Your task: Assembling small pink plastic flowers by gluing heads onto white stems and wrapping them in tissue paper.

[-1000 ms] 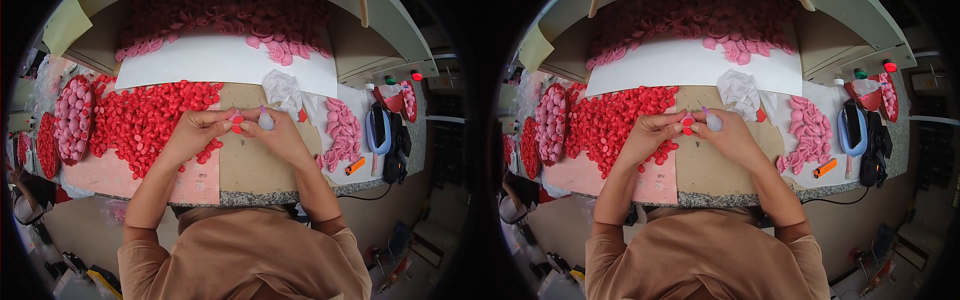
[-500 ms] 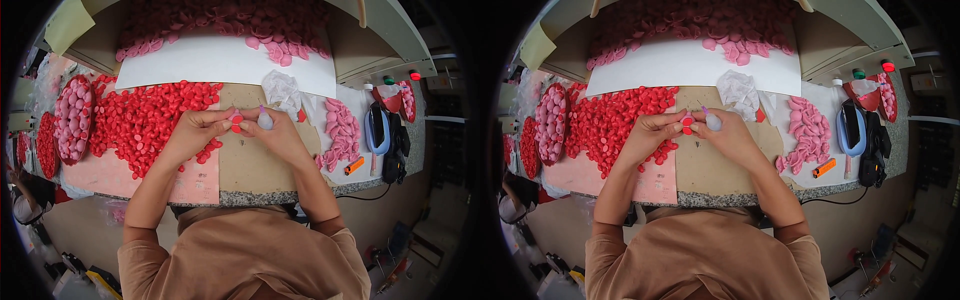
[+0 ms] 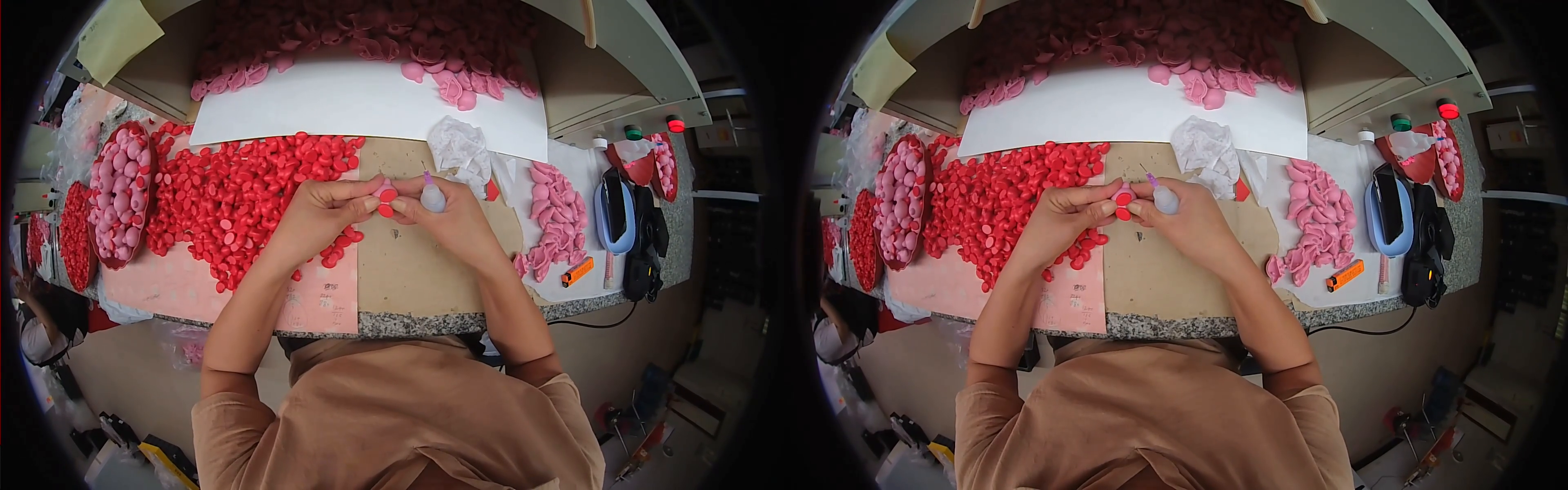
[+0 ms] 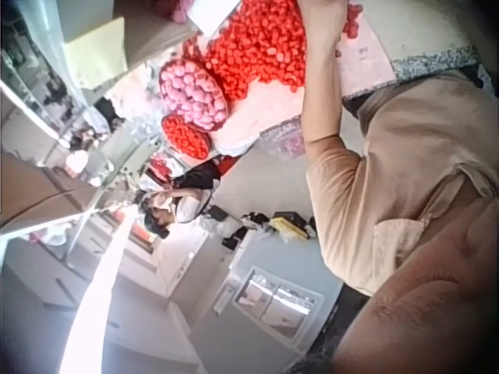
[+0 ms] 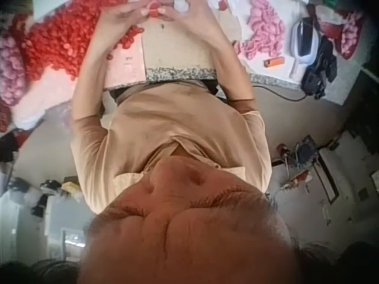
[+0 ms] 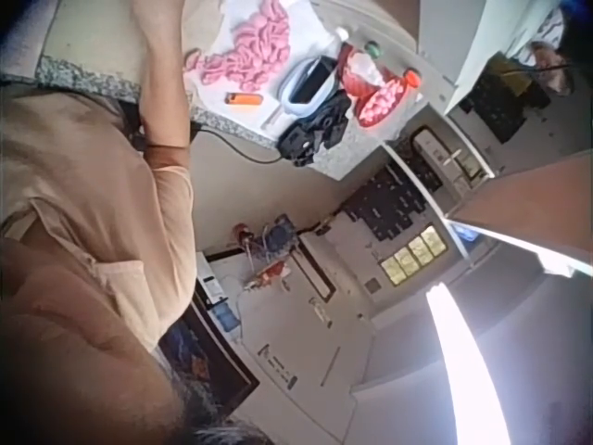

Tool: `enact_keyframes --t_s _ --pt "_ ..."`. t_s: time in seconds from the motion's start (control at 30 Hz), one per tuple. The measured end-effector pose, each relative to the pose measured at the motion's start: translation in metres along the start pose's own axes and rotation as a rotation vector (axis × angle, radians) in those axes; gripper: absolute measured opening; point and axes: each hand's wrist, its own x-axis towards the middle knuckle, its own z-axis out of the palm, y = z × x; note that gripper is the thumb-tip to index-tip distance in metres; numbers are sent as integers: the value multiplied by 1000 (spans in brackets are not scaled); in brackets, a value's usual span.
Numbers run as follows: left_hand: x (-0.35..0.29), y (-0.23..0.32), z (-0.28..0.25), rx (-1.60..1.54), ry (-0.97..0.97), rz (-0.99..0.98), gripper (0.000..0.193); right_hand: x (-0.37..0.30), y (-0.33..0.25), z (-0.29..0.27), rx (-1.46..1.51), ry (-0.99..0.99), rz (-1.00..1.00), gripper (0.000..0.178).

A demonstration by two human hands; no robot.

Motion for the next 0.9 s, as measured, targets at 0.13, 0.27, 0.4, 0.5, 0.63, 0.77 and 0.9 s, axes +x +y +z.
enact_keyframes --t_s 0.13,0.27,0.4,0.5,0.63,0.77,0.9 --pt "0 1 2 -1 11 18 28 0 2 0 -4 2 -7 33" --pt "0 2 2 -6 10 21 28 1 2 0 -9 3 0 33" --pt "0 1 2 -16 11 32 28 0 0 0 3 1 -12 33" --pt "0 1 2 -3 10 30 28 1 1 0 6 7 2 33" --pt "0 2 2 -8 12 31 28 1 1 0 12 8 -7 33" --pt "0 2 2 -13 14 30 28 1 1 0 5 10 -20 31" --pt "0 1 2 -5 17 15 28 2 2 0 -17 12 -10 31"
